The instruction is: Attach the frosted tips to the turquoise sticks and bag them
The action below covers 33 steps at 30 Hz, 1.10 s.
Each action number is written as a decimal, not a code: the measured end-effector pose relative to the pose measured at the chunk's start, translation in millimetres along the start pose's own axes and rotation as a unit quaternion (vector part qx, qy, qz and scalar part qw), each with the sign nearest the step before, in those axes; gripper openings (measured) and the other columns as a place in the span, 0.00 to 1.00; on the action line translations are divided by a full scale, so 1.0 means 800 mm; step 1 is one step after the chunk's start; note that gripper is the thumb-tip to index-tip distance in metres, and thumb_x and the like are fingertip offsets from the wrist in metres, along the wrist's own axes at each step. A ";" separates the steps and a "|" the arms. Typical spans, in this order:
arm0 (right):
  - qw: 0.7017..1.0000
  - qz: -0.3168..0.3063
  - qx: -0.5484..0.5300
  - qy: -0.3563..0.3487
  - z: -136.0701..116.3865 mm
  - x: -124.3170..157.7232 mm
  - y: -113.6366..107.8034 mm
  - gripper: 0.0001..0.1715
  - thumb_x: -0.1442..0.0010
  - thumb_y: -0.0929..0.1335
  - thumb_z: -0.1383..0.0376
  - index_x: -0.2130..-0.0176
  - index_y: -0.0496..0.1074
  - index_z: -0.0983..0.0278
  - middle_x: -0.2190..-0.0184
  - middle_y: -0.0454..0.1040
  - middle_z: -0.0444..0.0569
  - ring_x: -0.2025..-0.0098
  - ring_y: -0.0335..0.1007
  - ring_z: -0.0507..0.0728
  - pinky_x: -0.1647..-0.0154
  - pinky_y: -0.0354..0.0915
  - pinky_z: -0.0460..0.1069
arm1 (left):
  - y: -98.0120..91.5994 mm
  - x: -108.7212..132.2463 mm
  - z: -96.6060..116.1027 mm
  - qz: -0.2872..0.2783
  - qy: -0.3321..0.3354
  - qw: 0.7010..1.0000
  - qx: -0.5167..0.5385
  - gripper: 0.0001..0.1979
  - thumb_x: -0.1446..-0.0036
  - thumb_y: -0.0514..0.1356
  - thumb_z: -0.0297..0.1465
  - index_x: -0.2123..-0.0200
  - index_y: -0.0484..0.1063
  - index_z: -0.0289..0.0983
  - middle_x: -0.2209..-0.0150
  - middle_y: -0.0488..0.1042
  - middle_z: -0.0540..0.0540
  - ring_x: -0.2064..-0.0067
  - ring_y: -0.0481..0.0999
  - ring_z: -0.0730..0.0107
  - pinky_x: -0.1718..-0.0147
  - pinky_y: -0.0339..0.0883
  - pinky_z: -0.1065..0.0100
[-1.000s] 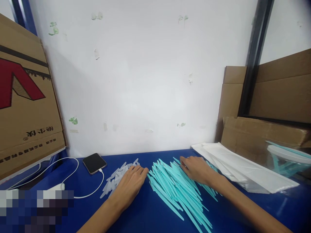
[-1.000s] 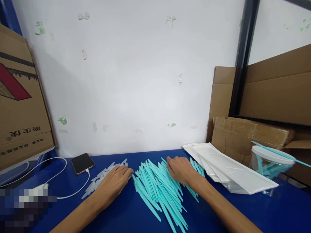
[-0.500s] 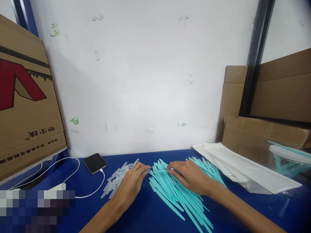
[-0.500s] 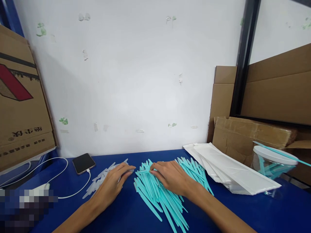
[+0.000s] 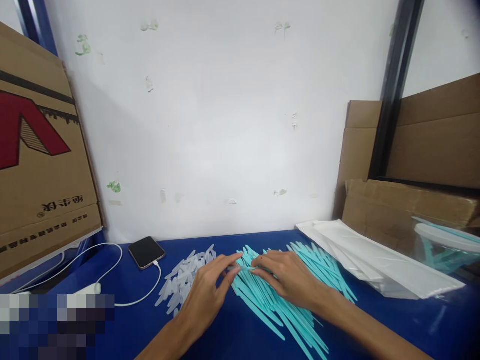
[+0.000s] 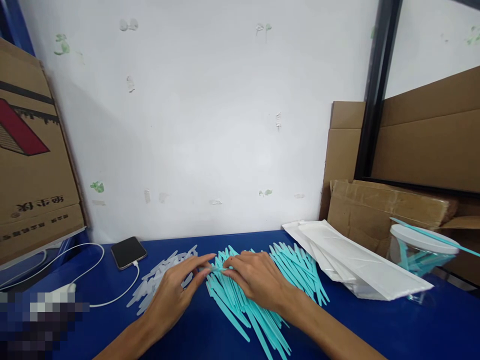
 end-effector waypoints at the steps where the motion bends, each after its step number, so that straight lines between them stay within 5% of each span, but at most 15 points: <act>1: 0.999 0.012 0.024 0.022 0.006 -0.001 -0.004 0.22 0.27 0.56 0.55 0.53 0.75 0.59 0.63 0.80 0.48 0.63 0.74 0.56 0.67 0.60 0.48 | -0.004 -0.002 -0.004 0.009 0.001 0.999 -0.036 0.18 0.31 0.53 0.35 0.40 0.68 0.45 0.54 0.77 0.45 0.55 0.75 0.61 0.54 0.69 0.62; 6: 0.967 0.035 0.123 0.222 0.067 0.004 -0.029 0.18 0.30 0.61 0.57 0.59 0.77 0.60 0.65 0.79 0.49 0.66 0.74 0.57 0.70 0.59 0.48 | -0.019 -0.008 -0.023 -0.027 -0.007 0.958 -0.284 0.15 0.34 0.51 0.28 0.56 0.78 0.37 0.58 0.75 0.39 0.54 0.71 0.52 0.54 0.68 0.53; 12: 0.917 -0.075 0.184 0.347 0.127 0.024 -0.030 0.13 0.36 0.66 0.61 0.62 0.80 0.61 0.64 0.81 0.54 0.61 0.77 0.64 0.69 0.59 0.50 | -0.011 0.000 -0.033 -0.104 -0.065 0.912 -0.392 0.12 0.38 0.54 0.29 0.64 0.78 0.32 0.60 0.75 0.35 0.54 0.71 0.47 0.56 0.68 0.51; 17: 0.903 -0.127 0.186 0.366 0.138 0.034 -0.024 0.05 0.44 0.72 0.65 0.66 0.80 0.65 0.65 0.80 0.58 0.62 0.77 0.68 0.69 0.60 0.51 | 0.003 0.001 -0.036 -0.134 -0.066 0.907 -0.394 0.14 0.36 0.51 0.27 0.64 0.77 0.33 0.60 0.75 0.35 0.54 0.72 0.49 0.53 0.68 0.51; 25: 0.938 -0.165 0.135 0.273 0.117 0.020 -0.002 0.08 0.40 0.70 0.59 0.63 0.79 0.58 0.63 0.81 0.48 0.60 0.77 0.60 0.68 0.61 0.48 | 0.005 0.000 -0.038 -0.136 -0.053 0.914 -0.379 0.14 0.35 0.49 0.24 0.63 0.76 0.32 0.60 0.76 0.35 0.55 0.74 0.50 0.54 0.69 0.50; 33: 0.935 -0.199 0.149 0.253 0.097 0.022 0.010 0.13 0.36 0.65 0.62 0.62 0.78 0.66 0.63 0.80 0.58 0.58 0.77 0.66 0.64 0.63 0.52 | 0.001 -0.003 -0.031 -0.115 -0.040 0.934 -0.336 0.15 0.31 0.47 0.27 0.62 0.73 0.35 0.63 0.76 0.40 0.58 0.74 0.54 0.55 0.69 0.53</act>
Point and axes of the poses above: each hand's wrist, its own x-axis away from the middle knuckle, its own y-axis out of the palm, z = x × y, the point moved 5 cm from there along -x, towards the middle knuckle
